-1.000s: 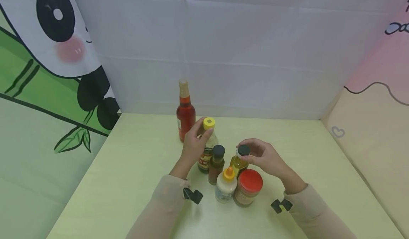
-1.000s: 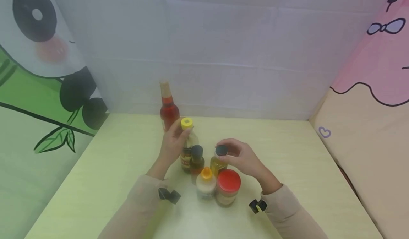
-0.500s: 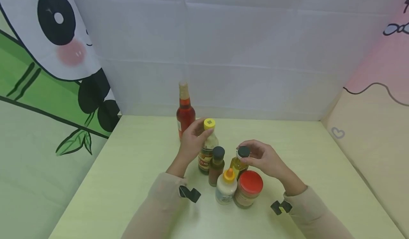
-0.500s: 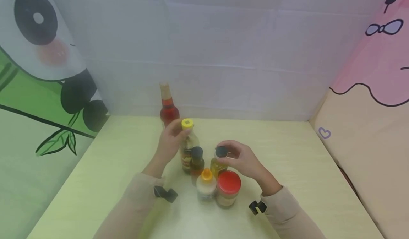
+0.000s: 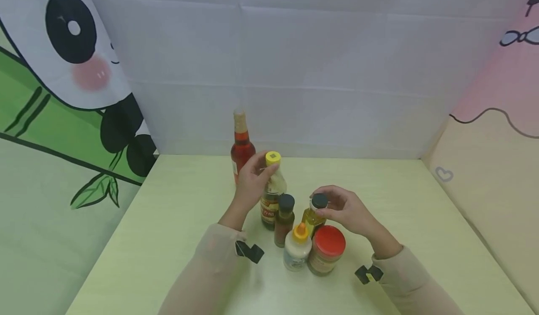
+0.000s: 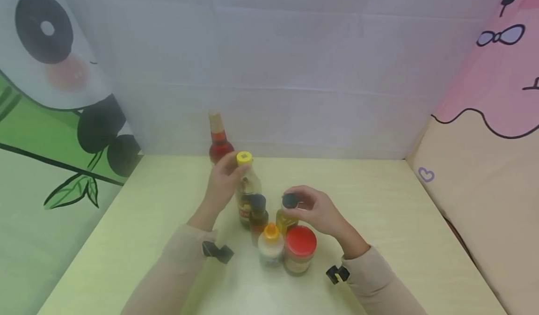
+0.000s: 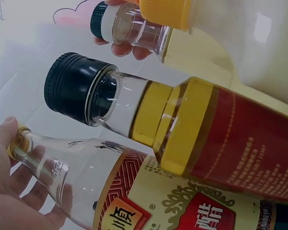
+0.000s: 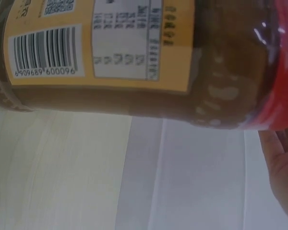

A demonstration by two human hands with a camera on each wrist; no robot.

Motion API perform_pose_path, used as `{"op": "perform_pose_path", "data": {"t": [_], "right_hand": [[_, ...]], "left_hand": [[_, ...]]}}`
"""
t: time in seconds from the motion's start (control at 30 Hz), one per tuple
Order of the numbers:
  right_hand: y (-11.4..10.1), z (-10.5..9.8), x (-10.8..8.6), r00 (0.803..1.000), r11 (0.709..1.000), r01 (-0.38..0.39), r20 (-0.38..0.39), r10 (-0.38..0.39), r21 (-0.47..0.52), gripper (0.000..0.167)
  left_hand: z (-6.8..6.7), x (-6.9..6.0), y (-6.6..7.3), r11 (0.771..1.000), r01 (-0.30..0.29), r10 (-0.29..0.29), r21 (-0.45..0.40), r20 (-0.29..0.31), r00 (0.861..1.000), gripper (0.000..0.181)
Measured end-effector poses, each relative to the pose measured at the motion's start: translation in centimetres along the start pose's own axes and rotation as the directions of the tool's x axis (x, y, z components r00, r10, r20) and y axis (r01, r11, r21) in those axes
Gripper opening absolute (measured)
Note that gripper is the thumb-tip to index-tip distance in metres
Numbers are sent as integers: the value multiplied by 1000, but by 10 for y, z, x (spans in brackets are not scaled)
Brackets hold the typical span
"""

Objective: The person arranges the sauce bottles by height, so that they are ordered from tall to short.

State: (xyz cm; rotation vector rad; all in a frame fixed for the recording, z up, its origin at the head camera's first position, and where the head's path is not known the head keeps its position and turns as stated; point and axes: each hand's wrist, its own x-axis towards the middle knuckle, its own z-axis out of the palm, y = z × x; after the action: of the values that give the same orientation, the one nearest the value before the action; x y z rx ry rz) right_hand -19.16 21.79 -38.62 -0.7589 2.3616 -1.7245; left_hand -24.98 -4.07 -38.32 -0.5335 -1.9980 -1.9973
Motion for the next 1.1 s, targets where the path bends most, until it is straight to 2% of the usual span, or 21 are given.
{"op": "perform_pose_path", "data": {"t": [0.57, 0.8, 0.93, 1.1], "right_hand": [[-1, 0, 1, 1000, 1000, 2, 17, -2, 28, 38], [-2, 0, 0, 1000, 999, -1, 12, 1, 35, 39], [-2, 1, 0, 1000, 999, 0, 5, 0, 33, 39], [-1, 1, 0, 1000, 1000, 4, -1, -4, 27, 40]], "left_hand": [[3, 20, 2, 997, 49, -45, 62, -66, 997, 36], [4, 29, 2, 996, 71, -67, 53, -79, 995, 38], [3, 35, -1, 996, 65, -60, 61, -80, 995, 40], [5, 41, -1, 995, 72, -64, 67, -119, 991, 41]]}}
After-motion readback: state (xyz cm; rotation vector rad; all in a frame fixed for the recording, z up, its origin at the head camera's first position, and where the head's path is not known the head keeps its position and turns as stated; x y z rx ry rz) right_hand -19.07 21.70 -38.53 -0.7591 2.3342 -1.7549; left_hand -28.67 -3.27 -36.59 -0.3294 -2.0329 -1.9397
